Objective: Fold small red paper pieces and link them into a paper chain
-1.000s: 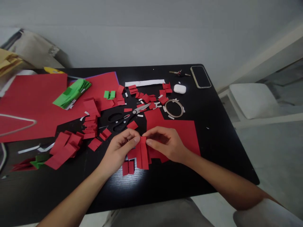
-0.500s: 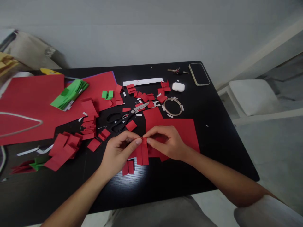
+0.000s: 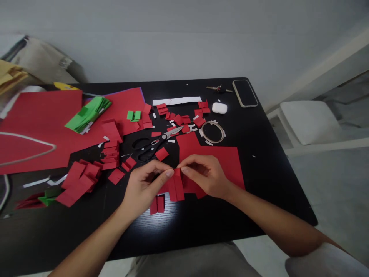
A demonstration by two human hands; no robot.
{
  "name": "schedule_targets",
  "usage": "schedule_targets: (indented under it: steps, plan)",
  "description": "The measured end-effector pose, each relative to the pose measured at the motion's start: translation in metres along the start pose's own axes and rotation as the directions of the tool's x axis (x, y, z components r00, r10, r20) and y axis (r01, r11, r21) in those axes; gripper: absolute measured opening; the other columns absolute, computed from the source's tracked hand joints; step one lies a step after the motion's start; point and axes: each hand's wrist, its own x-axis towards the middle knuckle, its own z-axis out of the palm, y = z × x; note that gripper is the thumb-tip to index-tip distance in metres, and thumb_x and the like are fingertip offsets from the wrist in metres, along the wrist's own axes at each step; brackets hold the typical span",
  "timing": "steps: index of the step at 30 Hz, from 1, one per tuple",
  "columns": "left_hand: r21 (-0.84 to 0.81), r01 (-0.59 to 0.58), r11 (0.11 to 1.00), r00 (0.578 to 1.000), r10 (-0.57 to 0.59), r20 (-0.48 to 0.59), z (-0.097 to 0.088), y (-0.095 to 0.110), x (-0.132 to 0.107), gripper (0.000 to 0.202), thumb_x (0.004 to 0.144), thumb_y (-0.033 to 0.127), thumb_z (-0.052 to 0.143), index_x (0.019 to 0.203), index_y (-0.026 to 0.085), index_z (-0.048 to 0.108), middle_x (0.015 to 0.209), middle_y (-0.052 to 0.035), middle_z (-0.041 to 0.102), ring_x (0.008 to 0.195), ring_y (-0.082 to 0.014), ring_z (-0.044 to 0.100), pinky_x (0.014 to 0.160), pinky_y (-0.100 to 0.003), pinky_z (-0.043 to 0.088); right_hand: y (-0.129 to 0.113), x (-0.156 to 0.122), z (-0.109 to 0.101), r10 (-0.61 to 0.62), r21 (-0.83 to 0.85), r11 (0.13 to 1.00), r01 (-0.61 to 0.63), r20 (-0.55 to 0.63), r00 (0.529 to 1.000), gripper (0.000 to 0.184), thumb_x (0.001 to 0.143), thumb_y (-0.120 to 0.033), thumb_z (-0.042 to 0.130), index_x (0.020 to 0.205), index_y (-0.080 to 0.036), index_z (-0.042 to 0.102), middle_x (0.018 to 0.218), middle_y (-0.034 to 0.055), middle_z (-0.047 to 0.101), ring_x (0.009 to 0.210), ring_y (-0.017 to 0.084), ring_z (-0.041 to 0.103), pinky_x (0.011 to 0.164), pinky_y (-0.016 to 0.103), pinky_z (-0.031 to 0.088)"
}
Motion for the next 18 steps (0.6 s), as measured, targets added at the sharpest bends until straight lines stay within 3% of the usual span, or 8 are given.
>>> schedule_targets:
  steps: [8, 18]
  plan:
    - [0.191, -0.14, 0.972, 0.99, 0.143, -0.003, 0.0028, 0.0022, -0.0031, 0.01, 0.093, 0.026, 0.072, 0.087, 0.021, 0.078, 0.081, -0.0011, 0.08, 0.07, -0.0139, 0.072, 0.065, -0.023, 0.056, 0.0012, 0.0024, 0.0022, 0.046, -0.021, 0.999, -0.046, 0.015, 0.999, 0.011, 0.092, -0.031, 0.074, 0.091, -0.02, 0.075, 0.086, 0.003, 0.078, 0.079, 0.017, 0.073, 0.074, 0.029, 0.06]
    - [0.011, -0.052, 0.999, 0.998, 0.052, -0.022, 0.0045, 0.0033, 0.0005, 0.007, 0.089, 0.024, 0.075, 0.085, 0.02, 0.077, 0.076, -0.0005, 0.078, 0.066, -0.0127, 0.07, 0.064, -0.022, 0.057, 0.0032, 0.0025, 0.002, 0.131, 0.051, 0.99, -0.131, 0.004, 0.991, 0.013, 0.093, -0.033, 0.074, 0.089, -0.021, 0.076, 0.083, 0.0016, 0.074, 0.076, 0.016, 0.068, 0.07, 0.028, 0.056]
